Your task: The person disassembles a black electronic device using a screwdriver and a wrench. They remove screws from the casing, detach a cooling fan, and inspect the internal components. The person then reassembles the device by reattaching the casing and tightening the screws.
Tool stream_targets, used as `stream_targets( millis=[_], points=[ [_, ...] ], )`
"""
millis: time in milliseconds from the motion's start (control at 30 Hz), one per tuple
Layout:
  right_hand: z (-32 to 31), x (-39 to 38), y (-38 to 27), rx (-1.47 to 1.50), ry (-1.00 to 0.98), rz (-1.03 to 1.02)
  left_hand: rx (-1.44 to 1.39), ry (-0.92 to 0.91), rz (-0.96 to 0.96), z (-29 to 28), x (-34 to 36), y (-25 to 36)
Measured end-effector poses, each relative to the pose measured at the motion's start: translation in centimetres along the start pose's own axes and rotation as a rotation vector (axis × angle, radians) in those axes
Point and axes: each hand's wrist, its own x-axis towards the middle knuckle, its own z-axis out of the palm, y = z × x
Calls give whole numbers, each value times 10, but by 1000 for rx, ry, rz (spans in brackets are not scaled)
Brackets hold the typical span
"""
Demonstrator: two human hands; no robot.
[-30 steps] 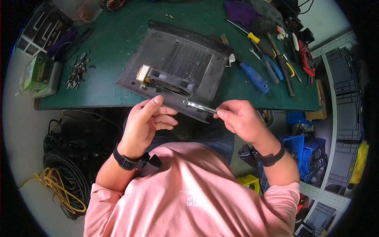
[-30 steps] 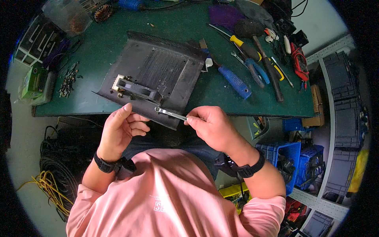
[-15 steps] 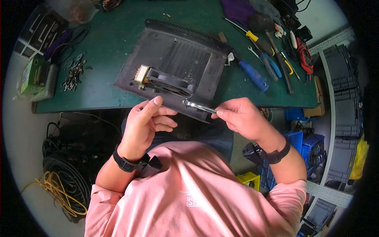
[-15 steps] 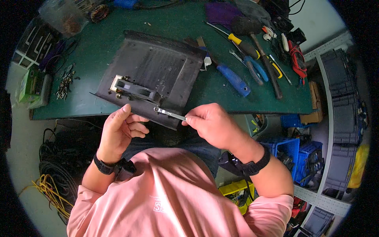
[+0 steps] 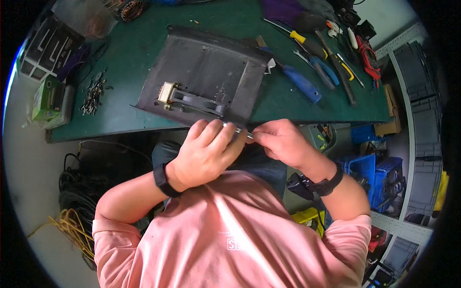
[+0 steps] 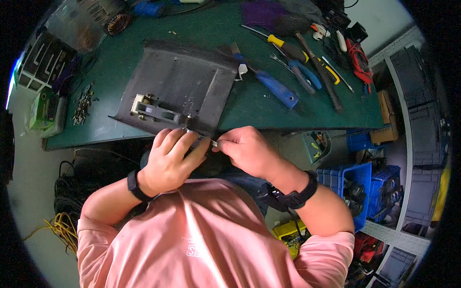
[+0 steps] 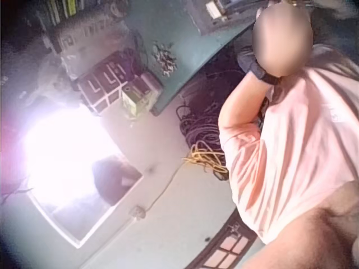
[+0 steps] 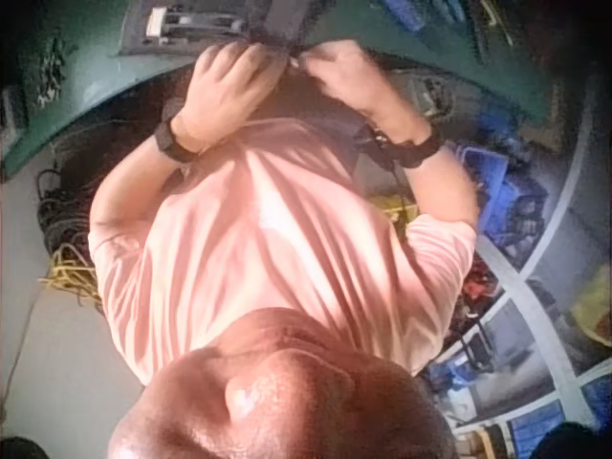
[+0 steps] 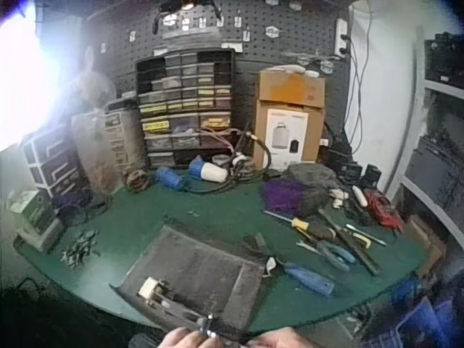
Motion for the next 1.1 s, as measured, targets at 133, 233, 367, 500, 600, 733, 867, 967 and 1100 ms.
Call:
stream_targets(
  millis=[133, 233, 367, 500, 600, 733, 867, 967, 1100],
  points=[
    [1, 0, 8, 54, -35, -21, 128, -40, -72, 12, 5, 4],
    [4, -1, 9, 61, -47, -21, 137, -58, -93, 13, 8, 4],
    [9, -5, 9, 70, -70, -17, 107, -9, -55, 18, 3, 0],
    [11, -9, 8, 120, -90, 14, 131, 55, -14, 19, 2, -3],
    [11, -10, 5, 160, -107, 23, 94, 132, 25, 19, 6, -9],
    [14, -13, 0, 159, -107, 0, 52, 128, 14, 16, 8, -11],
    [11, -15, -15, 88, -135, 8, -6, 105, 39, 11, 13, -13],
    [5, -17, -24, -23, -177, -23, -51, 37, -11, 3, 13, -12],
    [-13, -27, -43, 43, -104, -96, -71, 93, -61, -5, 19, -14]
  ],
)
